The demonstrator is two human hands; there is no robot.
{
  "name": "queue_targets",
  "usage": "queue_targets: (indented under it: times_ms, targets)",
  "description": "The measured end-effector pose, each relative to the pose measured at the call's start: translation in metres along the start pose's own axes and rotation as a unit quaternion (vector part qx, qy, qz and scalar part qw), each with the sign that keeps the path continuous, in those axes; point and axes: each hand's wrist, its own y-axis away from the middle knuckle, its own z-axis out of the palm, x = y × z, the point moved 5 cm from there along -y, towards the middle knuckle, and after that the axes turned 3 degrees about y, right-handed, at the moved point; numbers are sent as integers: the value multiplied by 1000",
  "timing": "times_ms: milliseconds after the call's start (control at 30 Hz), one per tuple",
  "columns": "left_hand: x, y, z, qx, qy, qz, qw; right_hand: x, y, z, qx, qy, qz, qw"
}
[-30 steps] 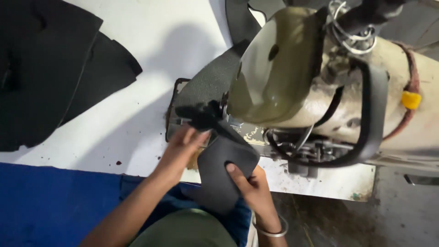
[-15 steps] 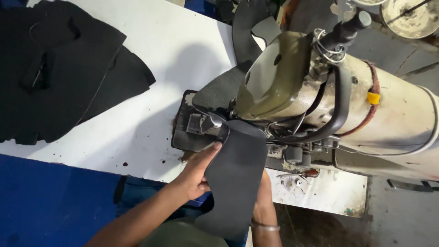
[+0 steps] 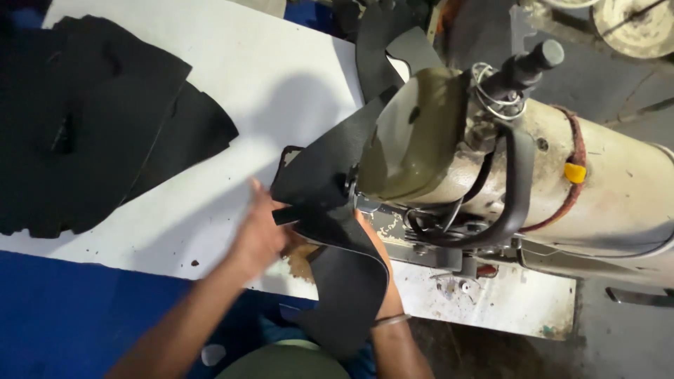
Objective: The person operates an industrial sewing machine to stitch black glove pieces. They repeatedly pick up glove parts, align them under the needle, and guide them through the machine to sew the seams. The person also uses scissors to trim threads and adjusts the machine's tension dial.
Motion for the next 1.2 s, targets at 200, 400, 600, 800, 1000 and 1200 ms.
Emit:
queue_targets:
  times_ms: [200, 400, 600, 800, 1000, 1200]
  targets:
    - [110, -47, 45, -48, -261, -80, 961, -4, 0, 13, -2, -218, 99, 971]
    - [135, -70, 97, 25, -608, -107, 786, -6, -5, 8, 10, -477, 183, 860]
    - [117, -104, 91, 10, -586, 9, 810, 15, -11, -7, 44, -476, 169, 862]
    - [113, -142, 104, -52, -590, 128, 795, 26, -12, -25, 179, -336, 233, 895]
    - [95, -190, 113, -226, -576, 293, 729, 23, -21, -8, 118, -283, 115, 945]
    - [104, -181, 123, -198, -721, 346, 567, 48, -17, -8, 192, -199, 9, 961]
